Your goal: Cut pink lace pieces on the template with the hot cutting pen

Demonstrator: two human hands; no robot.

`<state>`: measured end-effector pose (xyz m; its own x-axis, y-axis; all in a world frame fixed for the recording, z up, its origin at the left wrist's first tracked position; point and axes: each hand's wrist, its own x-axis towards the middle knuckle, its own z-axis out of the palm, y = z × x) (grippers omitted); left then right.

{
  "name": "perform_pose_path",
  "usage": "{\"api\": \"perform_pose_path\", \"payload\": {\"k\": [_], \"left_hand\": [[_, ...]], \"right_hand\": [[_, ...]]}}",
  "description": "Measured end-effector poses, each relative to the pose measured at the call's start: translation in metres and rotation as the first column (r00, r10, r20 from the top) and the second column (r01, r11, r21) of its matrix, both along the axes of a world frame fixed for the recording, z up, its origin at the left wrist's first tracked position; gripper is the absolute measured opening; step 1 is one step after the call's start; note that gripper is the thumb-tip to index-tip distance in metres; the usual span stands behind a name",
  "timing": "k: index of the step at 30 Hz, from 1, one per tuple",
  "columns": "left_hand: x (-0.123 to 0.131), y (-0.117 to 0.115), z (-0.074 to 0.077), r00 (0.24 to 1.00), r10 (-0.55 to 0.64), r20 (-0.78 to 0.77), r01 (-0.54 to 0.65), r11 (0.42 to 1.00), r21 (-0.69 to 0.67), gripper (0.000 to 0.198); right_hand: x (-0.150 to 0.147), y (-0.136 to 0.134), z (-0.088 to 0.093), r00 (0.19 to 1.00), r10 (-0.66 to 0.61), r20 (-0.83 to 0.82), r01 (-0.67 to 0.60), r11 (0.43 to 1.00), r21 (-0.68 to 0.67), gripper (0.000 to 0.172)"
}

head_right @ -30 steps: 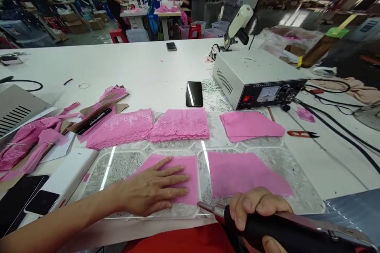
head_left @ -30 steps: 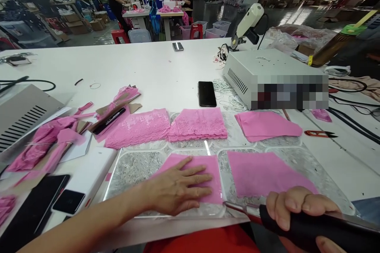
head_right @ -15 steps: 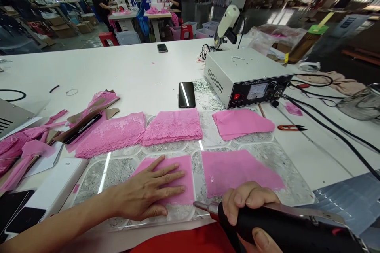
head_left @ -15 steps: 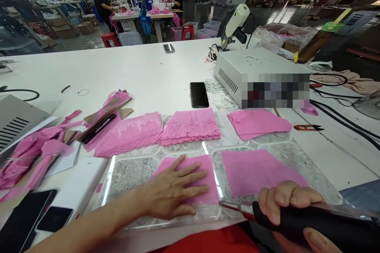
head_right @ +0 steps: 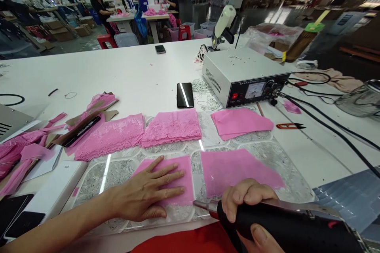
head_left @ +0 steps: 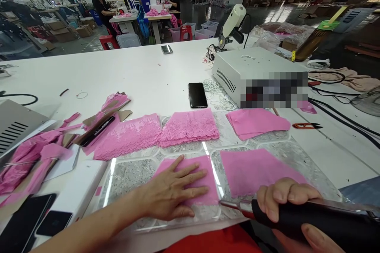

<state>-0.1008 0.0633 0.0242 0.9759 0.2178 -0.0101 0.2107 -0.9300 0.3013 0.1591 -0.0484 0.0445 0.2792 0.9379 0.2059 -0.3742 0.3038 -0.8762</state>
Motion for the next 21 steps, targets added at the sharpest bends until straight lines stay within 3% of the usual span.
{"api": "perform_pose_path", "payload": {"k": [9,21], "left_hand": [[0.0028,0.0011,0.0022,0.995,-0.002,-0.1,-0.008,0.996,-0.094,0.058],[0.0033,0.0016,0.0072,0.999,0.003,-0.05,-0.008,0.995,-0.1,0.048]], "right_hand": [[-0.0035,-0.0004,0.0035,1.0,-0.016,0.002,0.016,1.0,-0.006,0.014],[-0.0007,0.0051,0.001,0.994,0.006,0.114,-0.013,0.998,0.063,0.01]]}}
